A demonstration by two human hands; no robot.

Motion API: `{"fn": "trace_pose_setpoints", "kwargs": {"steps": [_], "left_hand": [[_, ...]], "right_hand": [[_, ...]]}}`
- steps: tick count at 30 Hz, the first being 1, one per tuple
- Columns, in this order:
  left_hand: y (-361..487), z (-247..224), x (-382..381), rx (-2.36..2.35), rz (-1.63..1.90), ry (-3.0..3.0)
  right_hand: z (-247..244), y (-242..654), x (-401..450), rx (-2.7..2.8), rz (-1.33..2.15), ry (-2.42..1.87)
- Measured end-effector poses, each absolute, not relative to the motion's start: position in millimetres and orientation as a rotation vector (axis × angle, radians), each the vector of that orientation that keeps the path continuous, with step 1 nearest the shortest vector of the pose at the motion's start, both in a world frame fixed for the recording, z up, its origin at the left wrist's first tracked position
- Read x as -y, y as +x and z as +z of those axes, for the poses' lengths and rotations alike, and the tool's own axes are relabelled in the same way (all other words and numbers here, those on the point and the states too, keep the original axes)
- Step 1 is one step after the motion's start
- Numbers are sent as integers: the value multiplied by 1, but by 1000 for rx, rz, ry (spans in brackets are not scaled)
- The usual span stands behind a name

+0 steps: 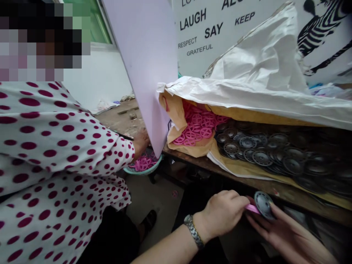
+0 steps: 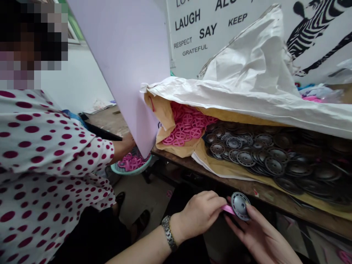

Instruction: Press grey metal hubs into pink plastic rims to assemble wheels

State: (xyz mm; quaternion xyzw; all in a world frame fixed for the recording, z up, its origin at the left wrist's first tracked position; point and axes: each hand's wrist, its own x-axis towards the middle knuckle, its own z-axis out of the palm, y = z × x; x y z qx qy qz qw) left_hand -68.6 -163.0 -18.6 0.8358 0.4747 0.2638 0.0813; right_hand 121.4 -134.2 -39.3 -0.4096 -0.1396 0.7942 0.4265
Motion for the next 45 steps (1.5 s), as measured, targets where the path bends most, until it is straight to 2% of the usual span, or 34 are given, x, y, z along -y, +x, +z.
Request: {"fn": "trace_pose_setpoints", "kwargs": {"steps": [6,12,17,22,25,34,45], "left_hand": [[-68,-22,165,-1438,682,2694],[-67,-23,166,-1397,810,2567],[-58,-27,168,-1355,1067,1965],[-54,-24,167,-952,945,1004],[-55,-18,167,-847,977,767],[-50,-18,161,-985,1081,890],[-52,-16,158,-990,1052,1224]], "right_hand": [[-50,119,139,414,2003,-1085],[-53,119,140,316,2006,-1108],[-55,118,141,331,1934,-1127],[-52,119,140,565,1764,-1075],[-44,115,140,662,1663,-1075],[-40,104,141,1006,1356,-1048],[-26,118,143,1356,1242,-1173]]}}
